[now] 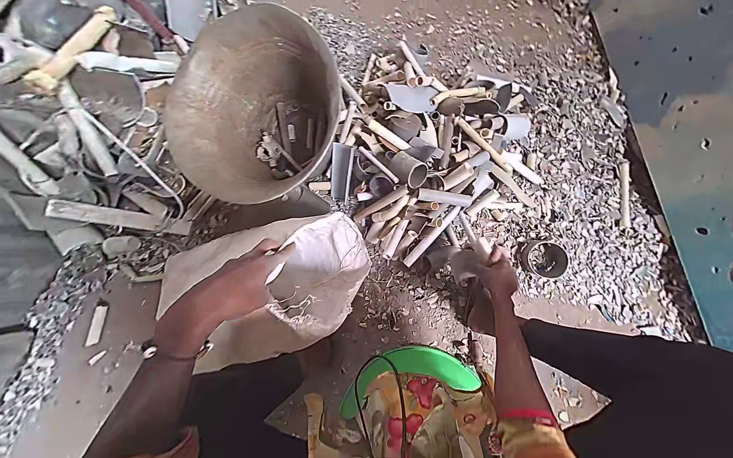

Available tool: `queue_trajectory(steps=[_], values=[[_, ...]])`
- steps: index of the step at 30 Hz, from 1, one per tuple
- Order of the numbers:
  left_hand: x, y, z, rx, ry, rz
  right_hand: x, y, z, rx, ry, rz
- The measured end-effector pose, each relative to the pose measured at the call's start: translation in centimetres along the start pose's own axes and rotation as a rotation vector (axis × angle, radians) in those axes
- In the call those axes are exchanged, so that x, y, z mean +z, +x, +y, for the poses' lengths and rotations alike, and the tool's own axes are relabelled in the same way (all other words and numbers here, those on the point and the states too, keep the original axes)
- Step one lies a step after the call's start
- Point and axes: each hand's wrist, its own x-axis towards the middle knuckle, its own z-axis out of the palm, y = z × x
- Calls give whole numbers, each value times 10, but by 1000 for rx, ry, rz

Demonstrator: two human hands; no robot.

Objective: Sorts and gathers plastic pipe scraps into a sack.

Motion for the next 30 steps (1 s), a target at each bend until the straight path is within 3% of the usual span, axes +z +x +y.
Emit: queue_trajectory(steps=[4, 7, 10, 13, 15, 18, 20, 22, 24, 26, 30], values=[[8, -13, -9, 6, -16, 28, 3, -41, 19, 53, 2, 17], [13, -22, -17, 29, -67, 66, -4, -69, -3, -222, 4, -55], [15, -29, -23, 14, -106, 134, -2, -101, -68, -521, -246, -293], [18, -31, -19, -9, -115, 159, 33, -151, -153, -817, -471, -429], [22, -29, -15, -9, -113, 145, 72, -193, -202, -1038, -486, -443], [29, -29, -12, -57, -81, 147, 117, -248, -239, -1302, -351, -524], [28, -31, -13, -87, -60, 150, 110, -272, -247, -1295, -244, -647], [28, -32, -15, -89, -54, 160, 109, -265, -243, -1288, -129, -651], [27, -32, -20, -75, -52, 154, 118, -229, -229, -1237, -49, -516], [26, -33, -23, -50, -33, 117, 115, -181, -208, -1074, -25, -308], [26, -35, -29, 0, -49, 86, 77, -69, -182, -769, -37, 68]])
